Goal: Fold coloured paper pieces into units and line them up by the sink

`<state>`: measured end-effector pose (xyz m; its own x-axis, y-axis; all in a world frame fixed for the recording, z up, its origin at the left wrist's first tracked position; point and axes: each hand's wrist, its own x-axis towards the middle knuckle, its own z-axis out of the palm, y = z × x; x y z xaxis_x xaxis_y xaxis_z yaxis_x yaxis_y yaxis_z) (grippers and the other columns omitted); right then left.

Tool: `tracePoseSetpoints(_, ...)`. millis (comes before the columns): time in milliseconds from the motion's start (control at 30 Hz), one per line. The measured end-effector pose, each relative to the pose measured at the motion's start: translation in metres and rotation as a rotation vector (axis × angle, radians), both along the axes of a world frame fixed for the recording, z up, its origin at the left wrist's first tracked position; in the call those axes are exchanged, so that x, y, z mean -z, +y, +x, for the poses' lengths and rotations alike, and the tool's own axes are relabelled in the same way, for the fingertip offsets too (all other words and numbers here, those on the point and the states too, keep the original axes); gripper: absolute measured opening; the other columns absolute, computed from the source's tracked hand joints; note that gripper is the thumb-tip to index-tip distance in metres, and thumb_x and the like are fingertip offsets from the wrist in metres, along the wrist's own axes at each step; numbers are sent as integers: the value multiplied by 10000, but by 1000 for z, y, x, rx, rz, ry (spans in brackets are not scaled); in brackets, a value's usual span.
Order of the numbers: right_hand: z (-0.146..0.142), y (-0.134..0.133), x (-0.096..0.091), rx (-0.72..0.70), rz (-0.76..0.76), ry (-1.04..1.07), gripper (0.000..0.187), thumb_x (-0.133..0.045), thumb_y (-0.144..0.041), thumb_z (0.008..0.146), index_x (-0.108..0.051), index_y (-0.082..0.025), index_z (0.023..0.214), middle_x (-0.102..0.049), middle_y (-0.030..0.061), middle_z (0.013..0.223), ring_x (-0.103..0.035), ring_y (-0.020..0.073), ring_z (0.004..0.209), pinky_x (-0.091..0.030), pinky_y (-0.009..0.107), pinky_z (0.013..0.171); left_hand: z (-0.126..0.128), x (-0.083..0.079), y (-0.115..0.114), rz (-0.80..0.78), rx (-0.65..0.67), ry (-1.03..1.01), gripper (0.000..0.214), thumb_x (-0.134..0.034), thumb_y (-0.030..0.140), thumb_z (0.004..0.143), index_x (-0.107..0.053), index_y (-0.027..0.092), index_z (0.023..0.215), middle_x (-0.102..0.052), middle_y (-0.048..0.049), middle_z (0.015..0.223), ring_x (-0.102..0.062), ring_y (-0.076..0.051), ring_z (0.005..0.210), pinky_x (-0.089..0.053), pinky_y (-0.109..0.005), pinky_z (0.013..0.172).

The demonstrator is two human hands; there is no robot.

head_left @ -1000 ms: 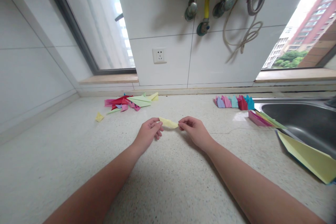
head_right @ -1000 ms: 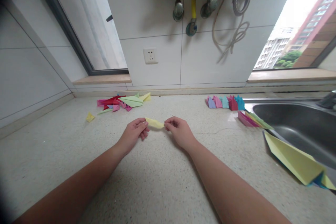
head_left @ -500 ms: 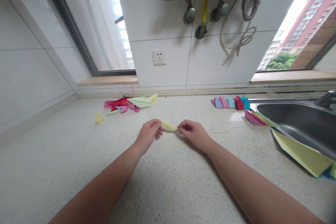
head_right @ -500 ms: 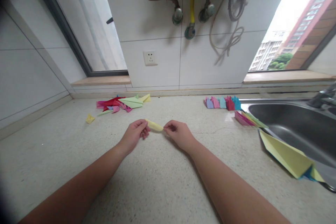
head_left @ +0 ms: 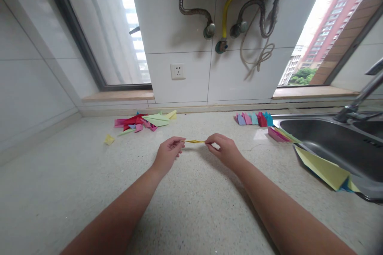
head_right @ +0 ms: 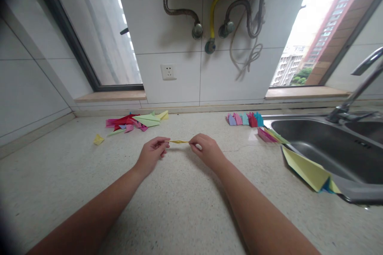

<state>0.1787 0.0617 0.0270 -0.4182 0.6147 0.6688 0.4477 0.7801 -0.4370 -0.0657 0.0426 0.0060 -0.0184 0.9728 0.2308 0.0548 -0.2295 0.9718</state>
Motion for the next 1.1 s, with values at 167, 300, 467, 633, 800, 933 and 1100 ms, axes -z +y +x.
tracePoseSetpoints(167,3,-3,-2,1,0,-39,114,-554,-203,886,-666,-218,872,-685,50,848,-627,168,789,-492,317,759,1,-1,-1,-18,-16,4,424,-730,422,749,-688,176,1092,-673,-32,782,-549,-109,573,-405,-205,488)
tracePoseSetpoints(300,19,-3,-14,145,15,52,92,-574,-213,870,-666,-209,862,-684,42,837,-632,164,788,-501,303,748,2,0,-1,-60,28,42,467,-738,450,738,-671,167,1104,-625,-13,746,-544,-118,578,-384,-203,484)
tracePoseSetpoints(467,77,0,-38,503,25,242,132,-606,-294,844,-682,-189,869,-715,56,836,-666,186,760,-517,317,734,0,3,-2,-45,132,166,433,-705,460,771,-689,163,1086,-624,-16,733,-544,-136,595,-409,-236,535)
tracePoseSetpoints(633,151,-6,-34,867,-25,349,232,-625,-375,816,-704,-166,878,-739,84,820,-679,219,737,-510,337,727,-2,6,-2,-31,181,293,371,-665,454,802,-707,182,1051,-671,-34,761,-599,-174,678,-460,-280,646)
tracePoseSetpoints(800,188,-12,2,1111,-86,279,272,-599,-404,822,-701,-157,870,-745,115,848,-672,242,745,-483,341,696,-1,3,-4,-51,204,367,345,-642,483,808,-725,198,983,-680,-26,713,-626,-201,705,-457,-300,691)
tracePoseSetpoints(933,198,-4,26,1162,-126,214,194,-608,-329,787,-702,-161,807,-737,107,797,-657,246,724,-472,346,707,-1,4,-4,-60,204,410,366,-636,512,795,-729,206,973,-686,-27,707,-639,-222,714,-459,-314,699)
tracePoseSetpoints(1100,209,11,41,1233,-178,149,113,-608,-222,756,-703,-164,774,-733,89,796,-652,221,739,-463,322,750,-3,10,2,-91,250,520,416,-573,550,845,-705,205,1035,-704,-34,794,-664,-226,807,-453,-302,746)
